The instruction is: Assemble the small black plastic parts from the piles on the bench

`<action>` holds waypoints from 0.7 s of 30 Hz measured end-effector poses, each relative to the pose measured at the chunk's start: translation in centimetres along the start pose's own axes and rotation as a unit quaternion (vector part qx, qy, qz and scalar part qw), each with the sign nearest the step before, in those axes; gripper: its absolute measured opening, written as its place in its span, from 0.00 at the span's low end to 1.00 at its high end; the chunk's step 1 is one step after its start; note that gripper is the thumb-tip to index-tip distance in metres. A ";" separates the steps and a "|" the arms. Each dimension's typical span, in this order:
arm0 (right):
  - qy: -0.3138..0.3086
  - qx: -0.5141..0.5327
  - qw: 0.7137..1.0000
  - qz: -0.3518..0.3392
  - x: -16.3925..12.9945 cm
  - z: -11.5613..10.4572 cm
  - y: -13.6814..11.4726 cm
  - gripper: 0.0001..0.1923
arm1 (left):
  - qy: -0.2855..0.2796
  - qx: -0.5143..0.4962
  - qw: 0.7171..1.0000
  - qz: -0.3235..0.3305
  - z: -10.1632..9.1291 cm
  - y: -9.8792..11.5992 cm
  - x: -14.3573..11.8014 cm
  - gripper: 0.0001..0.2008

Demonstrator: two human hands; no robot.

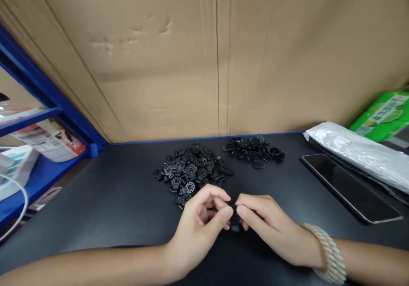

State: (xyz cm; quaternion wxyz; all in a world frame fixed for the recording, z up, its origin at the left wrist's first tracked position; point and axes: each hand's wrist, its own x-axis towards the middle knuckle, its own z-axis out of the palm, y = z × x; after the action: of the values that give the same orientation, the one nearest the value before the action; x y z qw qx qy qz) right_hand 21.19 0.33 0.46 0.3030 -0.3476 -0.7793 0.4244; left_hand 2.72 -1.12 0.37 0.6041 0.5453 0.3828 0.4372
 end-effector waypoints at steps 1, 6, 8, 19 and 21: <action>0.005 -0.005 1.000 -0.002 0.0 0.0 0.0 0.18 | 0.000 0.001 1.000 0.001 0.0 0.0 0.0 0.07; 0.011 -0.021 1.000 -0.012 -0.1 0.4 -0.1 0.18 | 0.001 0.026 1.000 0.011 0.0 0.3 0.3 0.07; 0.010 -0.024 1.000 -0.011 -0.1 0.5 -0.2 0.18 | -0.003 0.042 0.999 0.014 0.0 0.3 0.2 0.07; 0.101 -0.032 0.994 0.030 2.9 -1.4 0.6 0.20 | -0.177 0.256 0.950 0.020 0.8 0.3 -1.1 0.12; 0.093 -0.045 0.994 0.020 4.6 -1.3 0.7 0.20 | -0.217 0.262 0.940 0.025 0.9 0.4 -1.1 0.12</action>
State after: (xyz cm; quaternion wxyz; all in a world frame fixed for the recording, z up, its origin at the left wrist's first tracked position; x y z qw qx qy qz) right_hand 19.72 4.89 1.27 0.3500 -0.4144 -0.7590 0.3602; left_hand 3.18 -2.49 0.87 0.4975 0.7749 0.3300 0.2076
